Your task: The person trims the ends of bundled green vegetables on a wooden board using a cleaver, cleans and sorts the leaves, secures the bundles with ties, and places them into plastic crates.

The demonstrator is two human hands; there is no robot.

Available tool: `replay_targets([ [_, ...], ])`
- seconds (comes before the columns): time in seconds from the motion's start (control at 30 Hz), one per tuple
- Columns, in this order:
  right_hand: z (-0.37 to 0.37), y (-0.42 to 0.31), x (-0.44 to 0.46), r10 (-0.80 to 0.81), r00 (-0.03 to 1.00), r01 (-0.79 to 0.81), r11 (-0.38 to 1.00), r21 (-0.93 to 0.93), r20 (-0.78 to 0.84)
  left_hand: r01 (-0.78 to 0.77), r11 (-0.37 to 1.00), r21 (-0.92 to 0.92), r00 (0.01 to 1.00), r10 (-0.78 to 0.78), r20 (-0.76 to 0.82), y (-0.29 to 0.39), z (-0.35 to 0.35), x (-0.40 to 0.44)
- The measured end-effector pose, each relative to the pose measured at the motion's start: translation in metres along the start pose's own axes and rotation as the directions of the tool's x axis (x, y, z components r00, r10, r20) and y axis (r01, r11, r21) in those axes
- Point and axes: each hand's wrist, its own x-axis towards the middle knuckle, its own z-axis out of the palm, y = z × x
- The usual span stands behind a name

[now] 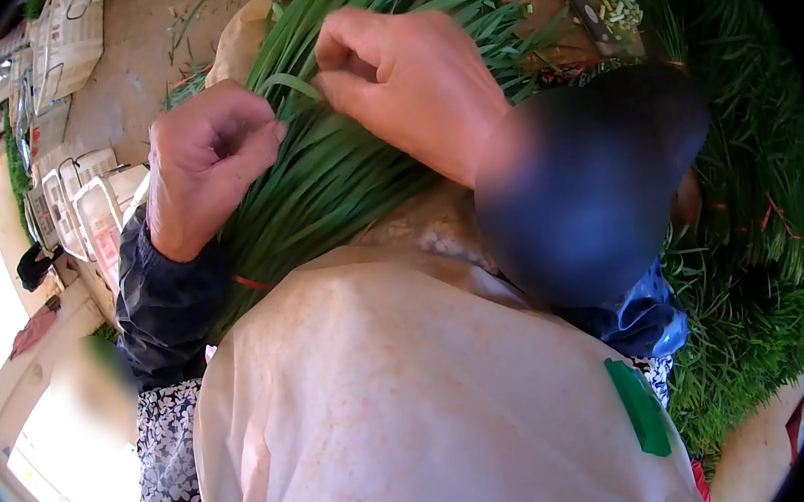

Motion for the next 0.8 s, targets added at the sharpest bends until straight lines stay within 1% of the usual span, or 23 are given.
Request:
replay_targets([
  [0.03, 0.002, -0.005, -0.002, -0.085, 0.990, 0.087, 0.996, 0.011, -0.117, -0.029, 1.000, -0.007, 1.000, 0.029, 0.001, 0.000, 0.000, -0.001],
  [0.07, 0.003, -0.007, -0.003, -0.167, 0.958, 0.174, 0.985, 0.010, -0.234, -0.030, 1.000, -0.008, 1.000, 0.030, 0.002, 0.002, 0.001, -0.001],
  [0.1, 0.003, -0.007, -0.002, -0.166, 0.957, 0.173, 0.985, 0.009, -0.236, -0.018, 1.000, 0.024, 1.000, 0.018, 0.003, 0.003, 0.001, -0.001],
  [0.13, 0.002, -0.005, 0.000, -0.289, 0.945, 0.272, 0.955, -0.120, -0.155, -0.009, 0.998, 0.057, 1.000, 0.009, 0.004, 0.004, 0.002, -0.001],
  [0.17, 0.002, -0.003, 0.003, -0.398, 0.915, 0.375, 0.896, -0.239, -0.058, -0.017, 0.998, 0.058, 1.000, 0.017, 0.004, 0.004, 0.003, -0.002],
  [0.2, 0.006, -0.001, 0.005, -0.368, 0.930, 0.360, 0.916, -0.177, -0.014, -0.050, 0.995, 0.085, 0.999, 0.050, 0.000, 0.002, 0.005, -0.003],
  [0.23, 0.008, 0.000, 0.005, -0.371, 0.928, 0.362, 0.914, -0.180, -0.016, -0.078, 0.991, 0.113, 0.997, 0.079, -0.003, 0.001, 0.005, -0.004],
  [0.3, 0.010, -0.001, 0.008, -0.271, 0.962, 0.271, 0.962, -0.017, -0.012, -0.074, 0.992, 0.103, 0.997, 0.075, -0.004, 0.002, 0.005, -0.001],
  [0.43, 0.011, -0.002, 0.009, -0.260, 0.965, 0.258, 0.965, 0.039, 0.024, -0.079, 0.994, 0.076, 0.997, 0.079, 0.000, 0.002, 0.005, -0.002],
  [0.47, 0.011, -0.003, 0.009, -0.201, 0.978, 0.195, 0.976, 0.099, 0.052, -0.079, 0.994, 0.077, 0.997, 0.080, -0.002, 0.004, 0.004, -0.003],
  [0.5, 0.011, -0.004, 0.008, -0.144, 0.986, 0.130, 0.979, 0.157, 0.083, 0.050, 0.999, 0.015, 0.998, -0.051, 0.043, 0.007, 0.001, -0.003],
  [0.53, 0.011, -0.005, 0.007, -0.144, 0.986, 0.130, 0.979, 0.157, 0.083, 0.182, 0.982, -0.041, 0.979, -0.177, 0.098, 0.008, -0.002, -0.003],
  [0.57, 0.011, -0.007, 0.007, -0.142, 0.987, 0.124, 0.973, 0.196, 0.079, 0.183, 0.982, -0.040, 0.979, -0.178, 0.098, 0.007, -0.003, -0.003],
  [0.6, 0.011, -0.008, 0.006, -0.139, 0.987, 0.118, 0.965, 0.235, 0.075, 0.243, 0.966, -0.086, 0.965, -0.232, 0.120, 0.005, -0.004, -0.003],
  [0.63, 0.011, -0.010, 0.006, -0.140, 0.987, 0.118, 0.964, 0.236, 0.077, 0.303, 0.944, -0.130, 0.948, -0.285, 0.144, 0.003, -0.006, -0.002],
  [0.67, 0.011, -0.011, 0.005, -0.154, 0.987, 0.139, 0.964, 0.227, 0.048, 0.305, 0.943, -0.130, 0.947, -0.287, 0.143, 0.000, -0.005, -0.003],
  [0.73, 0.011, -0.012, 0.004, -0.169, 0.985, 0.161, 0.963, 0.216, 0.018, 0.139, 0.976, -0.167, 0.986, -0.122, 0.110, -0.007, -0.003, -0.005],
  [0.8, 0.010, -0.016, 0.004, -0.171, 0.985, 0.163, 0.958, 0.237, 0.014, 0.144, 0.973, -0.182, 0.984, -0.122, 0.131, -0.007, -0.007, -0.006],
])
